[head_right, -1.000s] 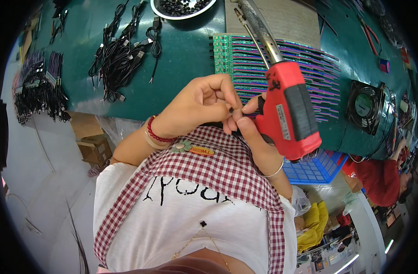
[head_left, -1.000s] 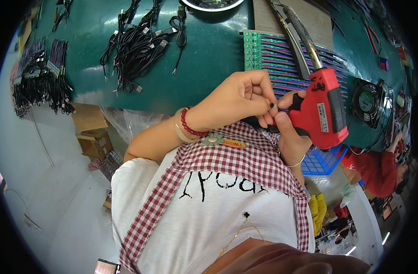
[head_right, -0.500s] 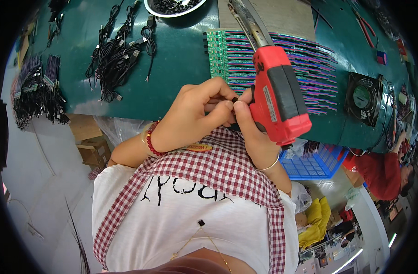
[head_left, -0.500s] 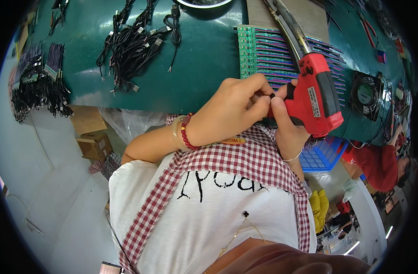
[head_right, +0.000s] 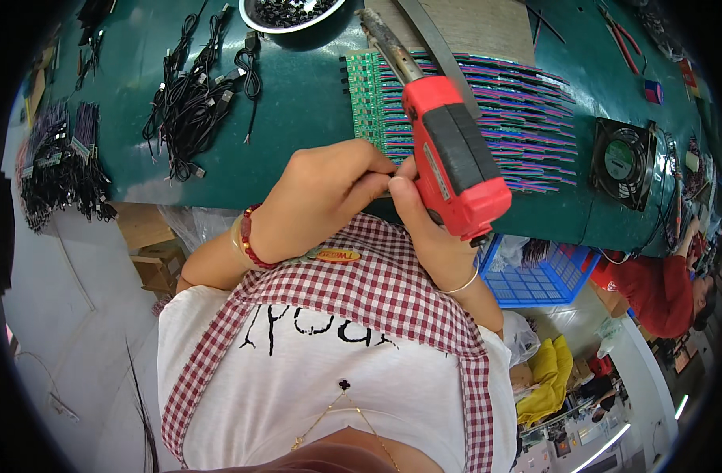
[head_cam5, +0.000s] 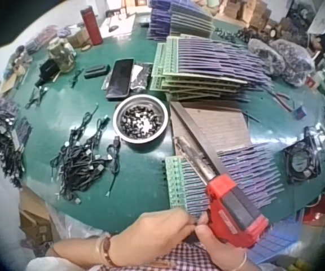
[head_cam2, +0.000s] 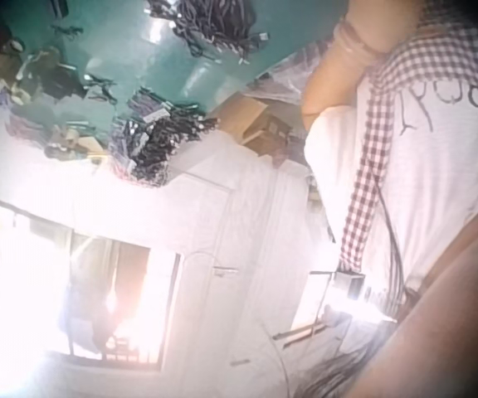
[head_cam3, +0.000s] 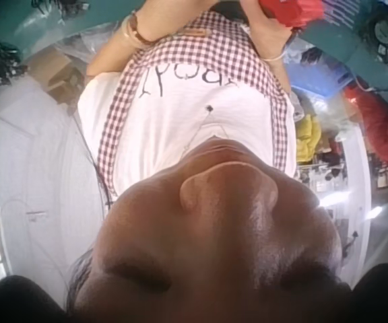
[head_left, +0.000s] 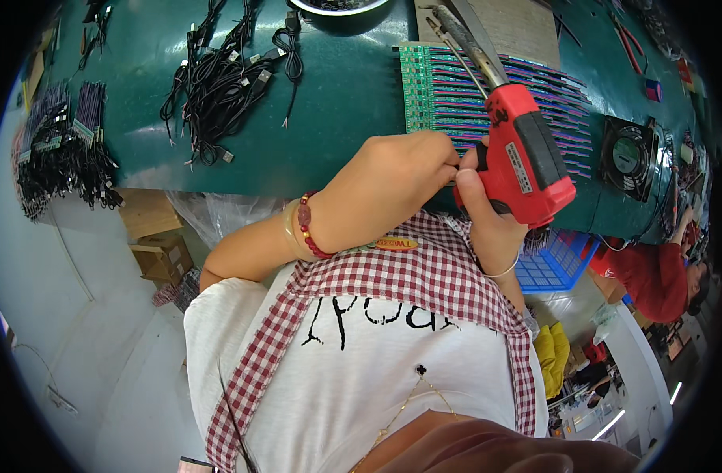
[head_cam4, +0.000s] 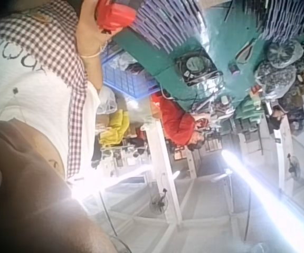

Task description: The person solders electronic components onto a strip of circuit boards with a soldering iron, connecting wires to the boards.

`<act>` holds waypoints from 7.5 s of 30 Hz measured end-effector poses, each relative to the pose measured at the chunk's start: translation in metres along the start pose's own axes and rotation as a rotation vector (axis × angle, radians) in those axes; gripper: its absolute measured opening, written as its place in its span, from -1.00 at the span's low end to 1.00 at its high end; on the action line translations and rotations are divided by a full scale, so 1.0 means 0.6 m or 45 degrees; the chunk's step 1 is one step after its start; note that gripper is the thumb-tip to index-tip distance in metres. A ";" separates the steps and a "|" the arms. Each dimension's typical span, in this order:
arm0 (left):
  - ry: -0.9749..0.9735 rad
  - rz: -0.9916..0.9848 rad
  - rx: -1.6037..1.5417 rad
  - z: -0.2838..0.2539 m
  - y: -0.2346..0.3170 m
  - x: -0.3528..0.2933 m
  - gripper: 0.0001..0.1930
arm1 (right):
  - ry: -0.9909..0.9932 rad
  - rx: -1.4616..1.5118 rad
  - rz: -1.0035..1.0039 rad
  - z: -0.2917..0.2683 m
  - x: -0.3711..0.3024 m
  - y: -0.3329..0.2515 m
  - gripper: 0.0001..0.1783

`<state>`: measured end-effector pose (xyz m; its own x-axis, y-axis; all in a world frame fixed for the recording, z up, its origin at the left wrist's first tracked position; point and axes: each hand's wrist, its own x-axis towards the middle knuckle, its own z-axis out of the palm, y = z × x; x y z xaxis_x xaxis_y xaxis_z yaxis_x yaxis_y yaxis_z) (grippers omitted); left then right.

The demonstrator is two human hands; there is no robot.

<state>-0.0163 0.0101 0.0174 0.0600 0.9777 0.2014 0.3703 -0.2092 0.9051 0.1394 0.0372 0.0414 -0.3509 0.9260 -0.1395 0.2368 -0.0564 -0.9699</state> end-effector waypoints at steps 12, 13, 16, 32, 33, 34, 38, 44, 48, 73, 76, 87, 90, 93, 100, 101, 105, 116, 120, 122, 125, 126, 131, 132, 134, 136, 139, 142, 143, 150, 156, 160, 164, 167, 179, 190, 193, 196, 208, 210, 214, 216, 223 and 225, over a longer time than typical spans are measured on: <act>-0.433 -0.492 -0.497 -0.035 -0.002 0.009 -0.92 | -0.131 -0.080 0.037 -0.009 -0.008 0.013 -0.58; -0.430 -0.492 -0.499 -0.043 -0.015 0.013 -0.92 | -0.133 -0.082 0.036 -0.012 -0.008 0.016 -0.58; -0.270 -0.929 -0.791 -0.069 -0.074 0.028 -0.91 | 0.074 0.024 -0.007 -0.025 -0.011 0.028 -0.63; -0.382 -0.980 -0.796 -0.073 -0.136 0.063 -0.85 | -0.070 0.013 0.147 -0.093 -0.078 0.114 -0.54; -0.393 -0.982 -0.781 -0.074 -0.136 0.065 -0.85 | -0.071 0.013 0.147 -0.094 -0.080 0.116 -0.54; -0.403 -0.985 -0.766 -0.074 -0.136 0.066 -0.85 | -0.070 0.004 0.165 -0.094 -0.081 0.118 -0.56; -0.429 -0.982 -0.762 -0.076 -0.139 0.067 -0.85 | -0.067 0.013 0.185 -0.092 -0.083 0.119 -0.59; -0.419 -0.985 -0.753 -0.074 -0.139 0.067 -0.86 | -0.080 -0.023 0.138 -0.093 -0.088 0.126 -0.66; -0.411 -0.979 -0.751 -0.072 -0.140 0.067 -0.87 | -0.115 -0.067 0.170 -0.095 -0.090 0.124 -0.68; -0.415 -0.973 -0.721 -0.073 -0.141 0.069 -0.87 | -0.033 0.050 0.201 -0.087 -0.098 0.111 -0.60; -0.410 -0.967 -0.717 -0.073 -0.141 0.068 -0.87 | 0.011 0.123 0.210 -0.083 -0.091 0.095 -0.58; -0.524 -0.879 -0.371 -0.103 -0.111 0.074 -0.82 | 0.053 0.191 0.176 -0.078 -0.083 0.082 -0.53; -0.424 -0.681 0.176 -0.150 -0.096 0.112 -0.81 | 0.085 0.344 0.050 -0.086 -0.074 0.081 -0.57; 0.188 -0.115 0.845 -0.161 -0.103 0.166 -0.88 | 0.123 0.400 -0.008 -0.086 -0.066 0.078 -0.57; -0.119 -0.009 1.254 -0.163 -0.172 0.197 -0.86 | 0.147 0.409 -0.091 -0.085 -0.065 0.073 -0.57; -0.206 -0.101 1.340 -0.163 -0.185 0.199 -0.86 | 0.147 0.410 -0.092 -0.084 -0.064 0.072 -0.57; -0.141 -0.016 1.297 -0.163 -0.193 0.192 -0.87 | 0.172 0.327 -0.097 -0.086 -0.060 0.070 -0.59; 0.077 -0.405 0.030 -0.140 -0.050 0.155 -0.89 | 0.165 0.579 -0.099 -0.059 -0.025 0.030 -0.61; 0.012 0.304 0.034 -0.054 -0.037 0.067 -0.82 | 0.188 0.501 0.048 -0.014 -0.006 -0.005 -0.57; -0.031 0.324 -0.026 -0.025 -0.006 0.037 -0.77 | 0.064 0.574 0.101 -0.010 -0.002 0.001 -0.51; -0.077 0.430 -0.008 -0.019 0.012 0.030 -0.75 | 0.106 0.372 0.063 -0.007 -0.003 -0.006 -0.52; -0.077 0.521 0.028 -0.021 0.014 0.031 -0.75 | 0.082 0.410 0.095 -0.009 -0.003 -0.014 -0.51; -0.169 0.477 0.102 -0.023 0.011 0.019 -0.78 | 0.073 0.335 0.138 -0.009 -0.010 -0.011 -0.50; -0.180 0.346 0.082 -0.021 0.009 0.013 -0.80 | 0.049 0.338 0.141 -0.009 -0.010 -0.010 -0.50; -0.203 0.236 -0.027 -0.018 0.004 0.002 -0.83 | 0.034 0.301 0.105 -0.010 -0.011 -0.003 -0.51; -0.229 0.123 -0.136 -0.018 0.004 -0.002 -0.87 | 0.019 0.266 0.071 -0.009 -0.014 0.004 -0.51; -0.228 -0.109 -0.260 -0.023 0.006 -0.002 -0.93 | -0.014 0.229 0.109 -0.004 -0.016 0.008 -0.52; -0.320 -0.366 -0.407 -0.033 -0.003 0.002 -0.93 | -0.071 0.109 0.135 -0.003 -0.014 0.004 -0.55; -0.355 -0.592 -0.545 -0.040 -0.012 0.006 -0.92 | -0.027 0.171 0.183 -0.005 -0.014 0.006 -0.56; -0.290 -0.900 -0.744 -0.060 -0.114 0.024 -0.86 | 0.058 0.323 0.136 -0.057 -0.036 0.049 -0.56; -0.297 -0.936 -0.770 -0.058 -0.121 0.036 -0.84 | 0.014 0.459 0.201 -0.088 -0.074 0.095 -0.49; -0.309 -0.956 -0.776 -0.057 -0.125 0.038 -0.85 | -0.041 0.348 0.184 -0.091 -0.085 0.108 -0.48; -0.292 -0.959 -0.786 -0.054 -0.124 0.038 -0.85 | -0.039 0.270 0.216 -0.085 -0.091 0.108 -0.47; -0.270 -0.956 -0.801 -0.055 -0.122 0.036 -0.84 | -0.067 0.222 0.196 -0.084 -0.090 0.110 -0.48; -0.274 -0.942 -0.805 -0.053 -0.124 0.036 -0.84 | -0.043 0.244 0.182 -0.085 -0.095 0.113 -0.53; -0.255 -0.930 -0.757 -0.050 -0.123 0.036 -0.87 | -0.100 0.206 0.236 -0.095 -0.100 0.119 -0.84; -0.245 -0.906 -0.769 -0.049 -0.125 0.035 -0.87 | -0.114 0.173 0.246 -0.098 -0.107 0.125 -0.89; -0.247 -0.898 -0.779 -0.050 -0.124 0.033 -0.87 | -0.095 0.178 0.237 -0.099 -0.109 0.126 -0.90; -0.242 -0.919 -0.745 -0.052 -0.123 0.034 -0.87 | -0.044 0.120 0.197 -0.088 -0.108 0.125 -0.57; -0.246 -0.911 -0.741 -0.051 -0.123 0.036 -0.87 | -0.037 0.087 0.193 -0.089 -0.113 0.131 -0.57; -0.245 -0.925 -0.731 -0.050 -0.121 0.038 -0.88 | -0.040 0.143 0.237 -0.090 -0.120 0.134 -0.59; -0.248 -0.923 -0.726 -0.050 -0.121 0.038 -0.88 | -0.044 0.143 0.243 -0.091 -0.121 0.133 -0.59; -0.243 -0.920 -0.727 -0.050 -0.123 0.037 -0.89 | 0.029 0.289 0.178 -0.078 -0.109 0.109 -0.55; -0.243 -0.928 -0.722 -0.050 -0.122 0.037 -0.89 | 0.031 0.296 0.185 -0.078 -0.108 0.109 -0.54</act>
<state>-0.0702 0.0464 -0.0333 0.1606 0.8477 -0.5056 -0.1274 0.5258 0.8410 0.2200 -0.0089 -0.0034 -0.3060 0.9104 -0.2786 0.0677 -0.2711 -0.9602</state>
